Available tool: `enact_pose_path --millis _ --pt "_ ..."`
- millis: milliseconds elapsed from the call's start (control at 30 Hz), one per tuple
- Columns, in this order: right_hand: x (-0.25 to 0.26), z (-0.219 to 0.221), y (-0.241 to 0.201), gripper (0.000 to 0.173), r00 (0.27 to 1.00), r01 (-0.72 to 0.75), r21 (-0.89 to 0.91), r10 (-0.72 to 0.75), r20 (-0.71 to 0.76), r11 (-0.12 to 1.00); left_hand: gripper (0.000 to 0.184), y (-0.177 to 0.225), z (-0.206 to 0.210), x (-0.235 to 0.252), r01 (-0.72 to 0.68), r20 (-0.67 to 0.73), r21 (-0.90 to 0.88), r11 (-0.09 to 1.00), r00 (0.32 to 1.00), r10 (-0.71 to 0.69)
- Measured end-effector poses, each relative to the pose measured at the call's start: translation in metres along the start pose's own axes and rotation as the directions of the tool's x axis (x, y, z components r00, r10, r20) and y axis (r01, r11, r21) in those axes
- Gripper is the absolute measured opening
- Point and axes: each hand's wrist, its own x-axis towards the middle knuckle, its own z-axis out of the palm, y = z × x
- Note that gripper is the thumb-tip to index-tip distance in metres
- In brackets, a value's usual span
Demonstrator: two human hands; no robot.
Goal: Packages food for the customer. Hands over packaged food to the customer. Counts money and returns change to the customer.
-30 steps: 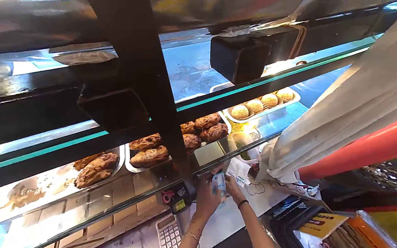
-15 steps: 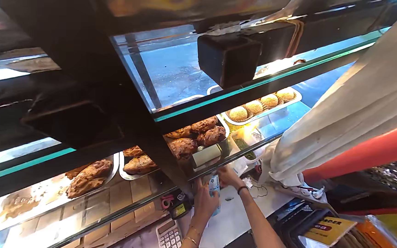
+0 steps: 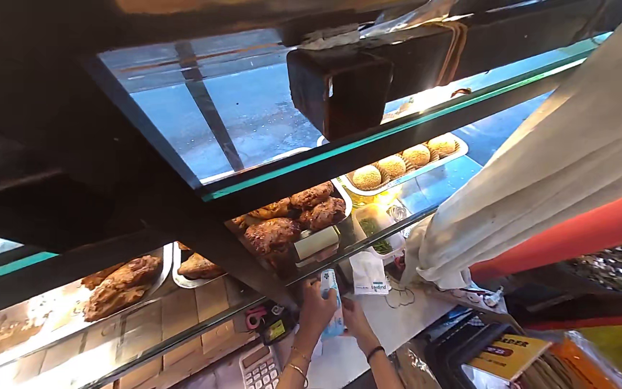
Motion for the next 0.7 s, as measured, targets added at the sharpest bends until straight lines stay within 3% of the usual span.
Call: enact_pose_path --millis 67,100,133,167,200,233,267,367,467,533,600,633,700 --pt "-0.014 -0.015 -0.006 0.038 0.998 -0.029 -0.205 0.018 -0.058 0.978 0.045 0.002 0.003 0.01 0.1 0.054 0.044 0.994 0.993 -0.102" --pt "-0.021 -0.019 -0.01 0.037 0.983 0.05 -0.325 -0.104 -0.148 0.944 0.046 0.003 0.003 0.016 0.143 0.076 0.068 0.987 0.986 -0.148" --pt "-0.027 -0.017 -0.014 0.034 0.917 0.178 -0.427 -0.307 -0.254 0.887 0.045 0.003 0.003 0.022 0.175 0.081 0.098 0.98 0.98 -0.183" --pt "-0.03 -0.012 -0.02 0.027 0.777 0.343 -0.506 -0.542 -0.322 0.792 0.043 0.006 0.002 0.028 0.191 0.071 0.126 0.974 0.977 -0.201" --pt "-0.027 -0.006 -0.029 0.022 0.633 0.479 -0.567 -0.711 -0.305 0.67 0.043 0.009 0.001 0.033 0.197 0.058 0.155 0.968 0.976 -0.208" --pt "-0.022 0.001 -0.039 0.021 0.565 0.574 -0.59 -0.796 -0.217 0.568 0.043 0.01 0.0 0.039 0.202 0.047 0.185 0.962 0.976 -0.214" --pt "-0.016 0.008 -0.047 0.024 0.579 0.626 -0.587 -0.81 -0.093 0.514 0.044 0.009 -0.001 0.042 0.203 0.046 0.217 0.955 0.975 -0.218" --pt "0.018 0.015 -0.06 0.035 0.762 0.578 -0.687 -0.592 0.261 0.441 0.054 0.005 0.006 0.033 0.156 -0.007 0.206 0.966 0.987 -0.158" --pt "0.049 0.019 -0.064 0.035 0.774 0.579 -0.766 -0.485 0.408 0.28 0.067 -0.004 0.023 -0.013 -0.059 -0.193 -0.001 0.998 0.98 0.058" --pt "0.048 0.019 -0.076 0.039 0.798 0.565 -0.801 -0.375 0.472 0.195 0.051 -0.014 0.042 -0.047 -0.163 -0.333 -0.1 0.982 0.935 0.122" --pt "0.048 0.015 -0.079 0.052 0.812 0.564 -0.817 -0.26 0.522 0.122 0.03 -0.027 0.059 -0.065 -0.097 -0.309 -0.229 0.969 0.951 0.022" --pt "0.047 0.013 -0.08 0.055 0.812 0.564 -0.82 -0.252 0.527 0.1 0.025 -0.031 0.062 -0.065 0.005 -0.217 -0.296 0.955 0.974 -0.072" --pt "0.034 0.014 -0.079 0.043 0.806 0.536 -0.837 -0.361 0.469 0.11 0.027 -0.037 0.063 -0.055 0.171 -0.057 -0.374 0.911 0.977 -0.207"
